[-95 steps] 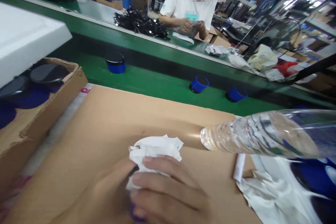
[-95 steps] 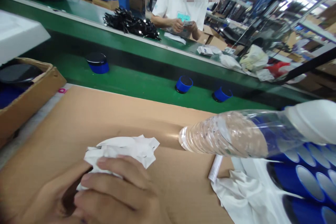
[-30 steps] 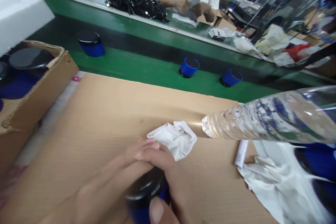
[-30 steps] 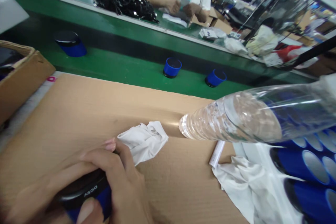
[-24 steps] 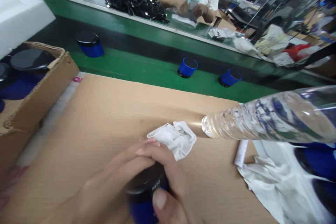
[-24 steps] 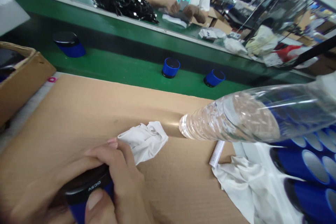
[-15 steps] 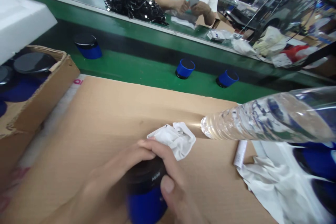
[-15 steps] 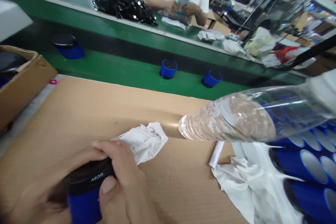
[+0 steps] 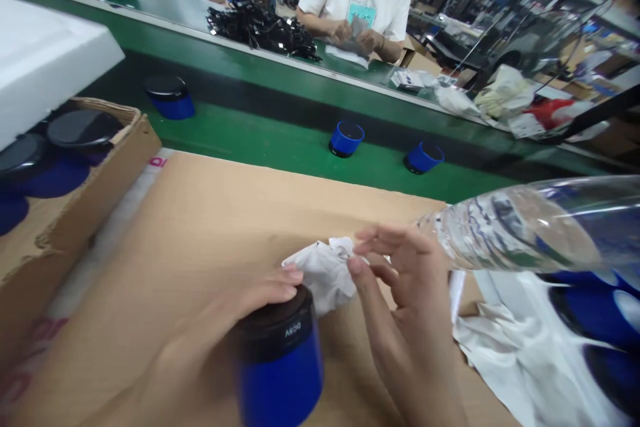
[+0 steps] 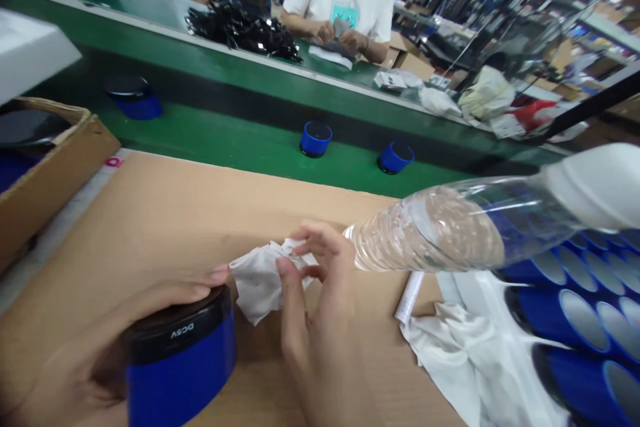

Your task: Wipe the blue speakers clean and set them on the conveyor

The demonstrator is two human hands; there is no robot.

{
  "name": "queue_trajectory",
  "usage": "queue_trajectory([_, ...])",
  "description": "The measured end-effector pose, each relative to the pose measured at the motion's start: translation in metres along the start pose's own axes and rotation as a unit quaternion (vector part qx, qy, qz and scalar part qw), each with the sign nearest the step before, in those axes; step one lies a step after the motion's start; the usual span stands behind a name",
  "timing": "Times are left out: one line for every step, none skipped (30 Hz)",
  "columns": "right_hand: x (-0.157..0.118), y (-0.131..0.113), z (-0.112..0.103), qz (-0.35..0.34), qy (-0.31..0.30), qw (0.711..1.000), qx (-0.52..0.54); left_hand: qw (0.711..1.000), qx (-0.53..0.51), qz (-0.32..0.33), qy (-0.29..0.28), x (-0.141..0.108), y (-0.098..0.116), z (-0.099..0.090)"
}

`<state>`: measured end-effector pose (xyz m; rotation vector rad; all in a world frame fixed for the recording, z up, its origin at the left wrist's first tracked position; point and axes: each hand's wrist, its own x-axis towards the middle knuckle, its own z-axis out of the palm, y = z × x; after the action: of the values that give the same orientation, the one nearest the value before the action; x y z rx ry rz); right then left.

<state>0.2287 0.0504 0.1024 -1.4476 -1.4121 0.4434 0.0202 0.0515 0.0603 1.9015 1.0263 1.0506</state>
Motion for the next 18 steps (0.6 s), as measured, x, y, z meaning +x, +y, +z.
queue_trajectory([-0.003,-0.002,0.002,-0.027,0.003,1.000,0.010,1.000,-0.012,0.003,-0.007,-0.001,-0.001,-0.001])
queue_trajectory([-0.006,-0.004,0.004,-0.055,-0.004,0.998,0.014,1.000,-0.019,0.007,-0.013,-0.001,-0.002,-0.002])
queue_trajectory([-0.009,-0.007,0.006,-0.078,-0.015,0.997,0.013,1.000,-0.017,0.014,-0.016,0.000,-0.002,-0.003])
queue_trajectory([-0.012,-0.010,0.008,-0.100,-0.029,0.995,0.003,0.999,-0.009,0.022,-0.021,0.001,-0.003,-0.003])
queue_trajectory([-0.015,-0.013,0.010,-0.124,-0.038,0.991,-0.012,0.999,0.005,0.025,-0.026,0.003,-0.002,-0.003])
queue_trajectory([-0.017,-0.015,0.012,-0.148,-0.043,0.988,-0.030,0.999,0.025,0.029,-0.028,0.005,-0.002,-0.003])
queue_trajectory([-0.019,-0.017,0.014,-0.166,-0.039,0.984,-0.048,0.998,0.047,0.033,-0.030,0.007,-0.002,-0.003])
queue_trajectory([-0.020,-0.018,0.016,-0.178,-0.029,0.982,-0.060,0.996,0.069,0.041,-0.029,0.009,-0.002,-0.002])
queue_trajectory([-0.020,-0.018,0.018,-0.184,-0.021,0.980,-0.067,0.994,0.089,0.052,-0.027,0.011,-0.002,-0.002])
queue_trajectory([-0.020,-0.017,0.019,-0.187,-0.017,0.980,-0.070,0.992,0.107,0.063,-0.020,0.012,-0.002,-0.002])
queue_trajectory([-0.019,-0.016,0.020,-0.185,-0.016,0.980,-0.070,0.990,0.122,0.077,-0.009,0.013,-0.002,-0.002])
queue_trajectory([-0.018,-0.015,0.020,-0.183,-0.020,0.980,-0.071,0.987,0.136,0.090,-0.002,0.013,-0.003,-0.002])
queue_trajectory([-0.018,-0.014,0.019,-0.183,-0.028,0.980,-0.071,0.983,0.154,0.098,-0.002,0.013,-0.004,-0.003])
queue_trajectory([-0.017,-0.012,0.018,-0.184,-0.041,0.979,-0.073,0.979,0.174,0.104,-0.008,0.013,-0.005,-0.004])
queue_trajectory([-0.016,-0.011,0.018,-0.189,-0.054,0.977,-0.077,0.975,0.195,0.108,-0.015,0.012,-0.005,-0.004])
queue_trajectory([-0.016,-0.010,0.017,-0.197,-0.066,0.974,-0.084,0.970,0.213,0.112,-0.019,0.011,-0.006,-0.005])
queue_trajectory([-0.016,-0.010,0.016,-0.205,-0.074,0.971,-0.093,0.967,0.226,0.115,-0.022,0.011,-0.006,-0.005])
queue_trajectory([-0.015,-0.009,0.016,-0.211,-0.081,0.969,-0.101,0.965,0.231,0.119,-0.015,0.011,-0.006,-0.005])
